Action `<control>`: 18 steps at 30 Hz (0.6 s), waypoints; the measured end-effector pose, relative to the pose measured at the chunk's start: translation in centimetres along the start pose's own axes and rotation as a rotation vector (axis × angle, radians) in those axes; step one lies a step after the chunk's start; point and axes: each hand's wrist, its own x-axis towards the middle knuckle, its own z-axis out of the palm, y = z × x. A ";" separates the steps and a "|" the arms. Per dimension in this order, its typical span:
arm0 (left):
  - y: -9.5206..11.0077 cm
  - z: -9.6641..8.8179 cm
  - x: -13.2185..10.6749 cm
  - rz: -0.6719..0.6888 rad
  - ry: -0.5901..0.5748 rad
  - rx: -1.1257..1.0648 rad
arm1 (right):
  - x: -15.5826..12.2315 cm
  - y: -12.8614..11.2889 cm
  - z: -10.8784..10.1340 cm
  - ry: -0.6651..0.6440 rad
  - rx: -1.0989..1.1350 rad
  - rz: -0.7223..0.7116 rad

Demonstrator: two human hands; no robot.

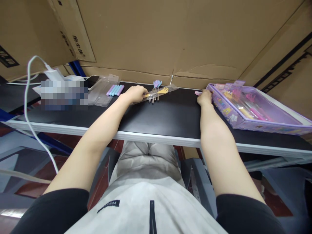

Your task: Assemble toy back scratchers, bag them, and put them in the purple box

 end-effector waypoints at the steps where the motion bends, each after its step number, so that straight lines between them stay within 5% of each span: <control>1: 0.0 0.0 0.0 0.002 0.011 0.000 | 0.1 -0.1 0.0 -0.003 -0.039 -0.031; 10: -0.1 0.2 0.4 0.029 0.079 0.017 | 3.4 -0.1 -1.0 -0.253 -0.243 -0.094; 18: -0.2 0.4 0.5 0.040 0.081 0.007 | 4.4 2.2 -0.4 -0.165 -0.138 -0.170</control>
